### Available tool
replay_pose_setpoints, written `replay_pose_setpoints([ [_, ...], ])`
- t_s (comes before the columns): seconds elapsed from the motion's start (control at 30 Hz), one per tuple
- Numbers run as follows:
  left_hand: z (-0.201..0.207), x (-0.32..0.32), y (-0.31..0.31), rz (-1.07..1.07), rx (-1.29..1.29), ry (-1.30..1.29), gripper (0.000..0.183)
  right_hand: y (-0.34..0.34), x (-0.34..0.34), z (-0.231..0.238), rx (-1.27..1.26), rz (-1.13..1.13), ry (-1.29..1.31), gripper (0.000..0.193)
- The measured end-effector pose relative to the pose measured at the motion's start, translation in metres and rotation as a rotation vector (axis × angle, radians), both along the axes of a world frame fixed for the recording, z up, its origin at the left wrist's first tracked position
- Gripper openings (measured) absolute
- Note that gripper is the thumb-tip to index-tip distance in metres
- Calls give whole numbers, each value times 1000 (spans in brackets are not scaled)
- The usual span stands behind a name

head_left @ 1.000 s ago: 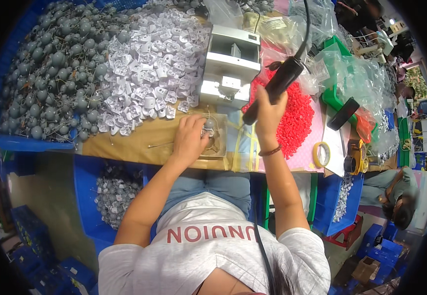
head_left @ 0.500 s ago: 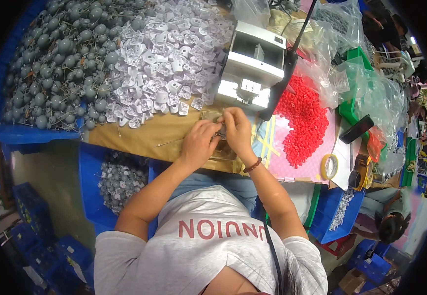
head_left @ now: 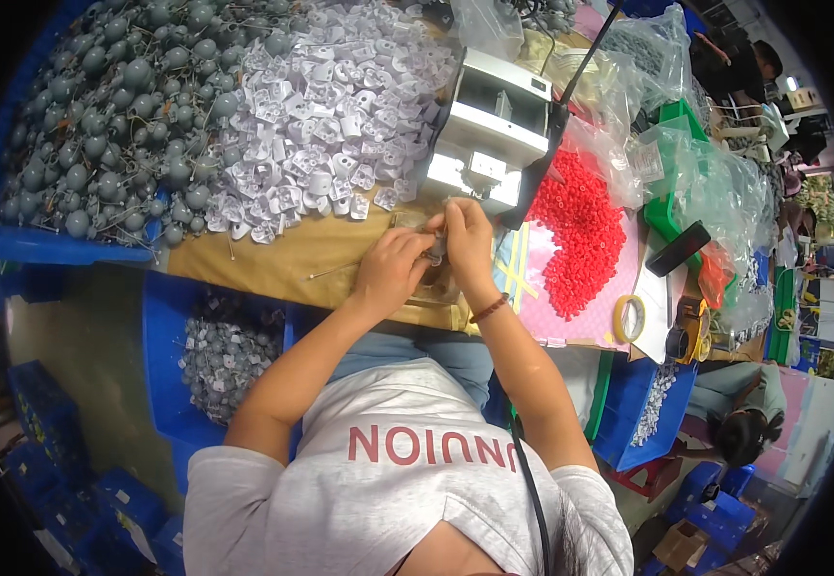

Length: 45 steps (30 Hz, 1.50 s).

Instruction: Assemble toy components using a motorized screwdriver and manual sorting at a factory workbench.

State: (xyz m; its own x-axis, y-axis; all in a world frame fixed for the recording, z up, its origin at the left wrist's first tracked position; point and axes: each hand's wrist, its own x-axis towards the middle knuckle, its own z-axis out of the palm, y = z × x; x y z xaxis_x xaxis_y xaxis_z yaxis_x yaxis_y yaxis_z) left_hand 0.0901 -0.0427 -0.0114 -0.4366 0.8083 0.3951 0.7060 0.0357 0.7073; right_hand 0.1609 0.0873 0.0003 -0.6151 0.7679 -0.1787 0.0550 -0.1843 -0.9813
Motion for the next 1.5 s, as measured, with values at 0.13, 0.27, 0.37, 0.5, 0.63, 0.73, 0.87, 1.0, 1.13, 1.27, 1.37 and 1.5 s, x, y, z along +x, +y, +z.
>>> replay_pose_setpoints([
  [0.13,29,-21,-67,-89,-74,28,35,19,61,6,118,93,-39,15],
  [0.27,70,-80,-159,-120,-795,0,25,90,144,-17,631,-51,-398,9],
  [0.37,63,-88,-134,72,-596,142,24,118,153,-19,772,-83,-562,9],
  [0.5,36,-83,-30,129,-322,268,24,132,137,-24,1049,10,-701,9],
  [0.63,11,-68,18,168,-307,289,25,140,125,-43,1189,72,-782,8],
  [0.73,-3,-72,28,218,-311,333,24,140,122,-47,1263,84,-784,9],
  [0.87,-7,-74,28,217,-255,370,22,140,122,-45,1279,93,-732,9],
  [1.0,26,-65,12,117,-114,279,25,127,126,-22,949,12,-565,7],
  [1.13,28,-25,-5,-228,-112,84,26,86,103,10,766,104,-207,18],
  [1.27,5,-18,8,-185,-76,105,28,31,70,23,825,347,-29,21],
  [1.37,8,-17,4,-80,-96,24,33,14,52,14,1023,428,17,21],
  [1.5,8,-19,-3,-40,-127,-87,41,9,44,0,1289,458,-33,23],
])
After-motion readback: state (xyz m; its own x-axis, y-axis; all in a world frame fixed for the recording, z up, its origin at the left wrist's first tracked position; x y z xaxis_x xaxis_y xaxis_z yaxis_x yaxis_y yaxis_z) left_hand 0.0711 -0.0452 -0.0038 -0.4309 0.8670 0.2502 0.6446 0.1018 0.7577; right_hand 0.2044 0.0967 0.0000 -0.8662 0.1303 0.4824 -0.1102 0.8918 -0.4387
